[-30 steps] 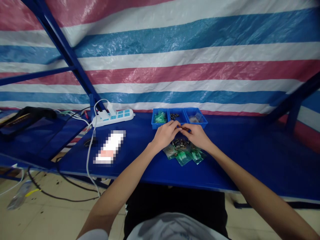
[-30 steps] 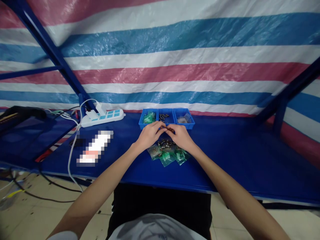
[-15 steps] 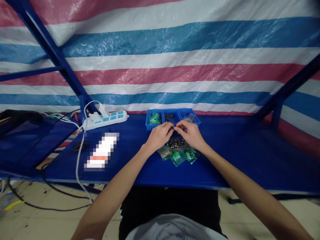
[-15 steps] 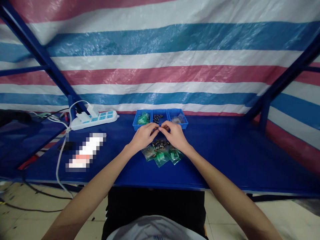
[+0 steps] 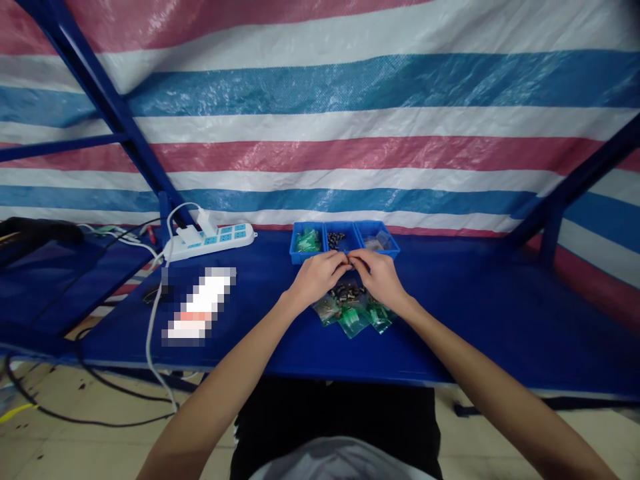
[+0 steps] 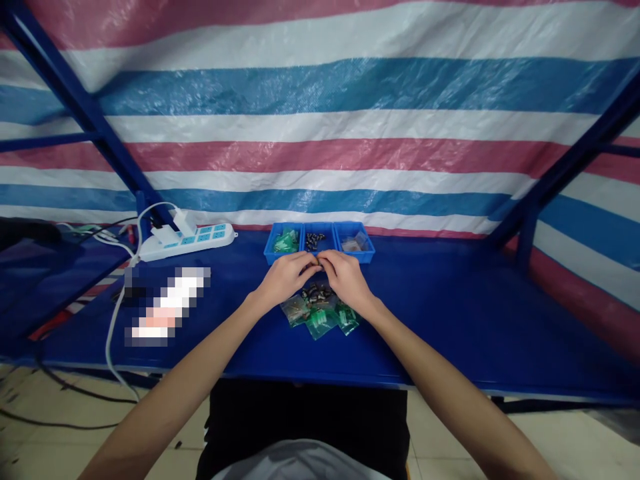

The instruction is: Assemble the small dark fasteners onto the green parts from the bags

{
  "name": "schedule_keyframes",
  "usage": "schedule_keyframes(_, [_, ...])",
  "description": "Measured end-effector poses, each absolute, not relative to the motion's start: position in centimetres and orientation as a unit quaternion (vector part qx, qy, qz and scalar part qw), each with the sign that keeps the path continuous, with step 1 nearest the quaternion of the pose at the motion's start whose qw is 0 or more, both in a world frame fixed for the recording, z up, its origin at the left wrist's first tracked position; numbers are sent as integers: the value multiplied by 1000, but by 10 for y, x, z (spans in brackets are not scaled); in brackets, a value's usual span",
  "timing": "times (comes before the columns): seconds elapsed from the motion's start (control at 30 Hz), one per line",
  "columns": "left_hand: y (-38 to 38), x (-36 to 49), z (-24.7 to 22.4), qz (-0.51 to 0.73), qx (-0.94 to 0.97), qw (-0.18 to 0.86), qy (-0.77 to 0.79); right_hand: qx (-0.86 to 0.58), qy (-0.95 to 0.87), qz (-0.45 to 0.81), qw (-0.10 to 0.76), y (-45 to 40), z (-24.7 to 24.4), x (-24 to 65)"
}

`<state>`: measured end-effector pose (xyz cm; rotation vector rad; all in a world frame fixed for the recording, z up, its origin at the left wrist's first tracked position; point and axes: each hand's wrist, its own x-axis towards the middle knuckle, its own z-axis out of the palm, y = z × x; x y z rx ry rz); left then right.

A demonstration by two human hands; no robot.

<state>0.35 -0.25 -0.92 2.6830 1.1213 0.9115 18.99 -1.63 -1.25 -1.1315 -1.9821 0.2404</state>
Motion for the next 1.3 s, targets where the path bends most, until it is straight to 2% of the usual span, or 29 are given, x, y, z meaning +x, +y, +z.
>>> schedule_keyframes(0.23, [-2, 4, -11, 340, 849, 57, 399, -439, -747, 250, 432, -12, -15, 189])
schedule_keyframes(0.57, [-5, 3, -7, 334, 867, 46, 368, -457, -691, 361, 430, -7, -21, 190])
schedule_keyframes(0.8, [-3, 4, -10, 326, 866, 45, 377, -472, -741, 273, 392, -9, -17, 190])
schedule_keyframes(1.07, [4, 4, -17, 378, 852, 48, 359, -446, -800, 195, 351, -10, -14, 189])
schedule_keyframes(1.3, [5, 5, -19, 382, 853, 68, 348, -443, -782, 199, 392, -11, -16, 188])
